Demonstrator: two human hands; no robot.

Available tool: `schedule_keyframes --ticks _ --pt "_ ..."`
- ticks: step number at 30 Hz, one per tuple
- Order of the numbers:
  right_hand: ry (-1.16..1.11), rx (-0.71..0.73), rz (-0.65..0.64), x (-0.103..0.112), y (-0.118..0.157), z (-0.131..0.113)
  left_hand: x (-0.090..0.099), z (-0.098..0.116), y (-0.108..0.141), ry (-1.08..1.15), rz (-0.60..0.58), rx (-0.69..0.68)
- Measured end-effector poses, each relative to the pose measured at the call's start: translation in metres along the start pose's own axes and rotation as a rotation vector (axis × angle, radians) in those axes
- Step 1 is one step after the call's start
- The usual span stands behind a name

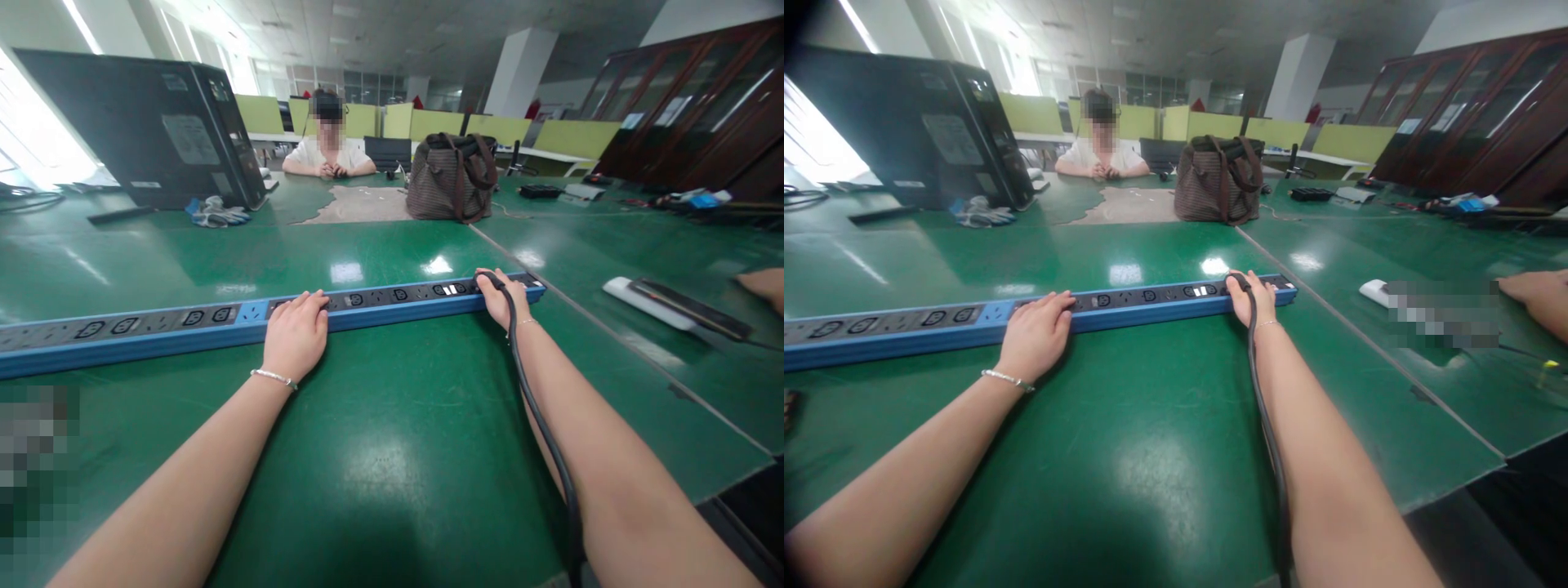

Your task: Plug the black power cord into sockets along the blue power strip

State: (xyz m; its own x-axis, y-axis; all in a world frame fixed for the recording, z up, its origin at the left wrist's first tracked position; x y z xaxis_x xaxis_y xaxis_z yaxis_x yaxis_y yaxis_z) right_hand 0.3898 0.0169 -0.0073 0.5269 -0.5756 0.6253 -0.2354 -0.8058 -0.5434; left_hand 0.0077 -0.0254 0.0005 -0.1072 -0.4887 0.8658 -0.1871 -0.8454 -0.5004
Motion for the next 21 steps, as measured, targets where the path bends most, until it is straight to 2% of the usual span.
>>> schedule_keyframes --ticks 3,9,21 --pt "0.041 -0.058 -0.022 0.0 0.005 -0.007 0.0 0.0 0.0 -0.002 0.0 0.0" --pt "0.06 -0.024 0.023 -0.002 0.011 -0.008 -0.001 -0.001 0.0 0.005 -0.004 -0.001" --pt "-0.054 -0.011 0.094 -0.007 0.013 -0.011 -0.001 -0.001 0.0 -0.018 0.002 -0.003"
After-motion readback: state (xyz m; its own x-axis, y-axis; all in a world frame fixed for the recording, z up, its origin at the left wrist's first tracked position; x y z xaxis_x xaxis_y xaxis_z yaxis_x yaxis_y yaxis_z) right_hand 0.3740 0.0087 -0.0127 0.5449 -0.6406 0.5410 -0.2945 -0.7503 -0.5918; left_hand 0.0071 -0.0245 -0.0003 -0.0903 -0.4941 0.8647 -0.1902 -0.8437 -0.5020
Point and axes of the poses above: each hand's wrist, its own y-axis away from the middle knuckle, its own x-axis out of the back of the hand, z = x × y, the point moved 1 cm from there along -y, towards the middle knuckle, and after that the axes turned 13 degrees about -y, right-handed, at the moved point
